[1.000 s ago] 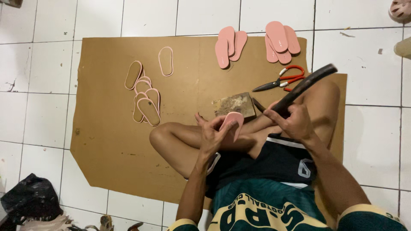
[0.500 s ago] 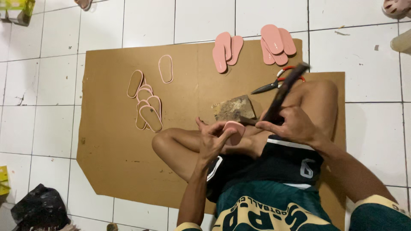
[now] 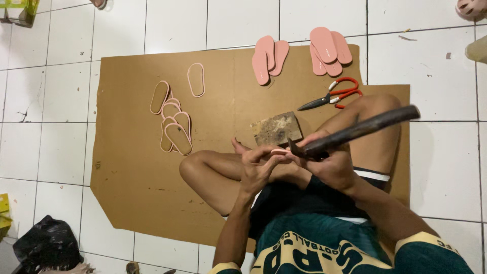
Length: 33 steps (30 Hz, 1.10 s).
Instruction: The person sits on the floor and attaches straps to pink slipper soles, holding each sole against a wooden block and hammering the strap in place, working through the soles one at a time.
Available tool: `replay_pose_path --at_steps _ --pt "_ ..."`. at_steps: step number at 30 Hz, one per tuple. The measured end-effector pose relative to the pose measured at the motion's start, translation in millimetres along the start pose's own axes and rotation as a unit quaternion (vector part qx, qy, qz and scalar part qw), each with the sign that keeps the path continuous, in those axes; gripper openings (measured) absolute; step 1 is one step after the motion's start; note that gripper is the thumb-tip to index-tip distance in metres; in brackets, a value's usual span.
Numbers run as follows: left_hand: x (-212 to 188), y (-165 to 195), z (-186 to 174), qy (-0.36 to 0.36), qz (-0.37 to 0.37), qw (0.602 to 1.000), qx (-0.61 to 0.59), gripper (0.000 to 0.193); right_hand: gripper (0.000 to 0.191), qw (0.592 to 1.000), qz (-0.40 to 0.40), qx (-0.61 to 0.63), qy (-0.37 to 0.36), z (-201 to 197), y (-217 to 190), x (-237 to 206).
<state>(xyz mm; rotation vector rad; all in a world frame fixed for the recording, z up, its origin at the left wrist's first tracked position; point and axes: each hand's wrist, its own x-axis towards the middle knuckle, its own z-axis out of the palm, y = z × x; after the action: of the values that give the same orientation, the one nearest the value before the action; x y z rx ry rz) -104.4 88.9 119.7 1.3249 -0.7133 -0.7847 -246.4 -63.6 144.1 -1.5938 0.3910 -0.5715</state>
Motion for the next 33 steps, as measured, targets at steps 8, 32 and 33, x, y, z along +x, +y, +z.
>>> replay_pose_path --at_steps 8,32,33 --pt "-14 -18 14 0.047 0.023 0.999 -0.008 0.015 0.037 0.999 -0.01 -0.001 0.036 5 5 -10" --pt "-11 -5 20 0.006 0.124 0.992 -0.008 0.016 0.04 0.981 -0.158 0.097 0.059 5 -2 -19" --pt "-10 -4 20 0.003 0.123 0.992 -0.013 0.015 0.04 0.981 -0.16 0.094 0.052 4 -3 -19"
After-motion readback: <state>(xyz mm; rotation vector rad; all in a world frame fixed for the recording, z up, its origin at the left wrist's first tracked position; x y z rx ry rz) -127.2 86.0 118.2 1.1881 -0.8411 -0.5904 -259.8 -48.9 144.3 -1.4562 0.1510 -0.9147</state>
